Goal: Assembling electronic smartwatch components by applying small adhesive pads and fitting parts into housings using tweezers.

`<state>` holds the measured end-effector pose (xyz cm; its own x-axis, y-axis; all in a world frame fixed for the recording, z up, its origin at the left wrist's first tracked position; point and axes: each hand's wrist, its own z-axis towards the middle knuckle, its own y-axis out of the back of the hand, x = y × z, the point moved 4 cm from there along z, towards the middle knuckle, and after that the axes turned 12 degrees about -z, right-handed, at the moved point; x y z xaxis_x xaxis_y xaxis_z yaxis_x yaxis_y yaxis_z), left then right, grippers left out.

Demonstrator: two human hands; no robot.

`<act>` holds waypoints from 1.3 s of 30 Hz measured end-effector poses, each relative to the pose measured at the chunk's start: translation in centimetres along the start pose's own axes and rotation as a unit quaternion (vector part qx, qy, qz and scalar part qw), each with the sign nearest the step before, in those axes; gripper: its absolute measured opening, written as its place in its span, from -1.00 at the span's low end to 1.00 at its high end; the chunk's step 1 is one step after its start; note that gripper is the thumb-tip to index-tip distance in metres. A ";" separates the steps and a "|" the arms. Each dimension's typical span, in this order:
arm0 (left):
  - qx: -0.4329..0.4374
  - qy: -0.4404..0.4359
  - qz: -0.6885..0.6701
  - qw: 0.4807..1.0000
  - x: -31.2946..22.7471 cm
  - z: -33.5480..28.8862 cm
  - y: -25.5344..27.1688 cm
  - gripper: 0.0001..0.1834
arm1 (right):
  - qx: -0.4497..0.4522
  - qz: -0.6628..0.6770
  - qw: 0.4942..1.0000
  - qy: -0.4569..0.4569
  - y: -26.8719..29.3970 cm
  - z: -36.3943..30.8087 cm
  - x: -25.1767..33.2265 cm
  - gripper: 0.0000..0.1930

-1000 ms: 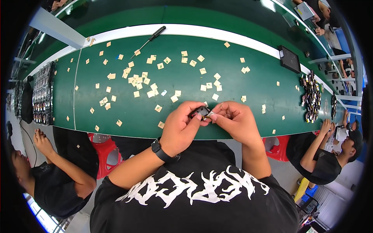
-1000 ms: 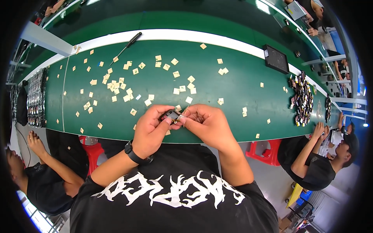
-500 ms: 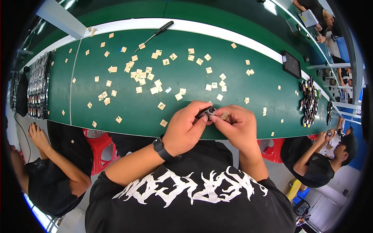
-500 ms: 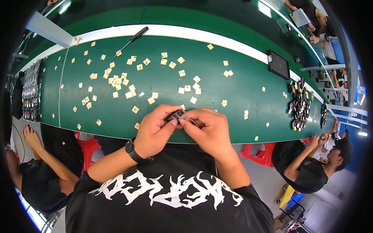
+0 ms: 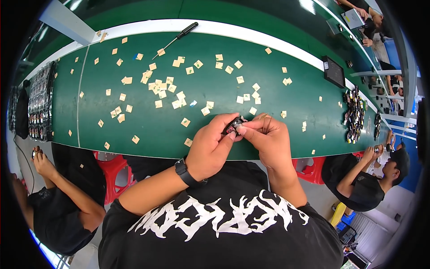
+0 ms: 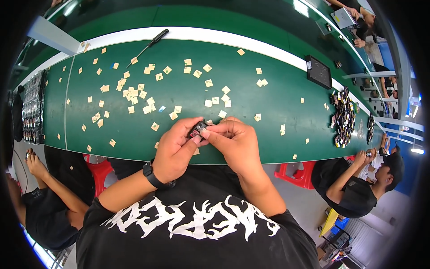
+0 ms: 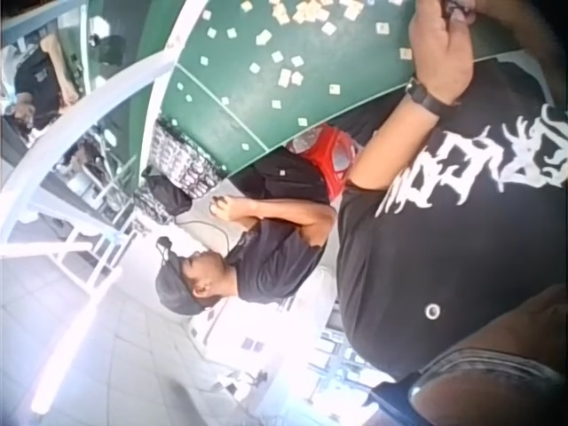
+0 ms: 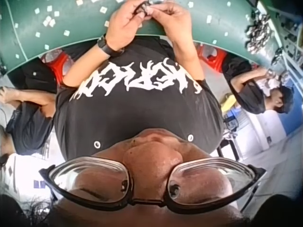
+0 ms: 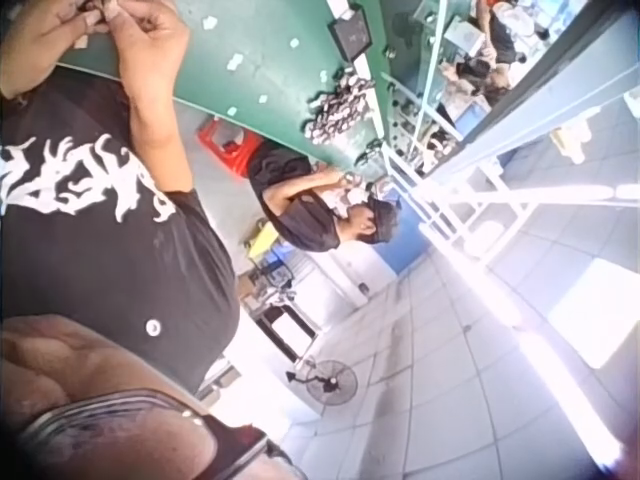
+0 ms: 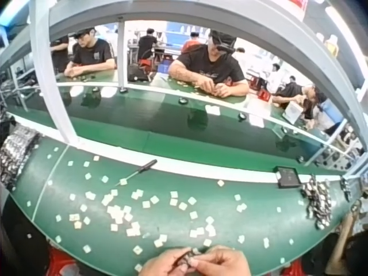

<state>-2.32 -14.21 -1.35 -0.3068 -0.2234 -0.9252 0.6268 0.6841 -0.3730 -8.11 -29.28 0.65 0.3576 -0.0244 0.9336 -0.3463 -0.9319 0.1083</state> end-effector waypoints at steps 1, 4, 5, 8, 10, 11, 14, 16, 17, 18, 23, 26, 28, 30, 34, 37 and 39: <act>-0.003 -0.002 -0.031 1.000 0.4 0.0 0.0 -0.59 | 0.002 0.019 1.000 -0.013 -0.1 0.0 -0.2 -0.95; -0.001 0.005 -0.065 0.998 0.6 -0.1 0.2 -0.59 | 0.007 0.042 0.995 -0.092 -0.4 0.3 0.2 -0.89; 0.004 0.014 -0.070 0.997 0.6 -0.2 0.2 -0.59 | 0.009 0.041 0.995 -0.092 -0.3 0.4 -0.1 -0.89; 0.017 0.014 -0.060 0.998 0.4 -0.3 0.1 -0.59 | -0.003 0.027 0.999 -0.046 0.2 0.8 -0.3 -0.77; 0.025 0.011 -0.042 0.999 0.6 -0.3 0.3 -0.58 | -0.011 0.015 0.997 -0.069 0.3 0.7 0.0 -0.69; 0.038 0.010 -0.021 0.999 0.7 -0.3 0.3 -0.58 | -0.007 0.012 0.998 -0.069 0.5 0.8 0.0 -0.69; 0.046 -0.001 -0.002 0.999 0.8 -0.5 0.6 -0.57 | 0.026 -0.010 0.995 -0.092 0.6 1.1 0.1 -0.70; 0.050 -0.004 -0.007 0.999 0.7 -0.5 0.6 -0.57 | 0.048 -0.009 0.994 -0.099 0.4 1.2 0.5 -0.69; 0.055 0.003 -0.005 0.998 0.7 -0.4 0.6 -0.58 | 0.048 -0.013 0.994 -0.097 0.5 1.2 0.5 -0.69; 0.061 0.010 -0.002 0.998 0.7 -0.4 0.6 -0.58 | 0.059 -0.029 0.993 -0.094 0.6 1.1 0.5 -0.70; 0.067 0.011 -0.040 0.997 0.8 -0.6 0.6 -0.58 | 0.082 -0.039 0.993 -0.081 0.4 1.1 -0.2 -0.72; 0.031 0.027 -0.148 0.988 1.2 -0.4 0.4 -0.57 | 0.045 -0.066 0.997 -0.025 -0.5 1.3 -0.2 -0.76; 0.006 0.045 -0.248 0.968 1.0 -0.2 0.4 -0.57 | -0.065 -0.083 0.994 0.025 -0.8 0.2 0.1 -0.81; 0.003 0.034 -0.272 0.962 0.9 -0.2 0.3 -0.57 | -0.080 -0.188 0.972 0.115 -1.0 -1.3 0.4 -0.80; -0.007 0.025 -0.265 0.964 0.7 -0.1 0.6 -0.57 | -0.116 -0.343 0.901 0.237 -2.3 -2.3 1.3 -0.73; -0.013 0.025 -0.245 0.969 0.6 -0.1 0.8 -0.56 | -0.132 -0.354 0.887 0.265 -2.9 -2.3 1.7 -0.72; -0.012 0.026 -0.237 0.971 0.6 -0.2 0.9 -0.57 | -0.118 -0.326 0.914 0.213 -3.1 -2.4 1.7 -0.73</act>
<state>-2.05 -13.57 -2.20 -0.5925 -0.4824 -0.6452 0.3899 0.5291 -0.7537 -8.56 -25.54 2.70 0.2025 0.6973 0.6875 -0.3751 -0.5933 0.7122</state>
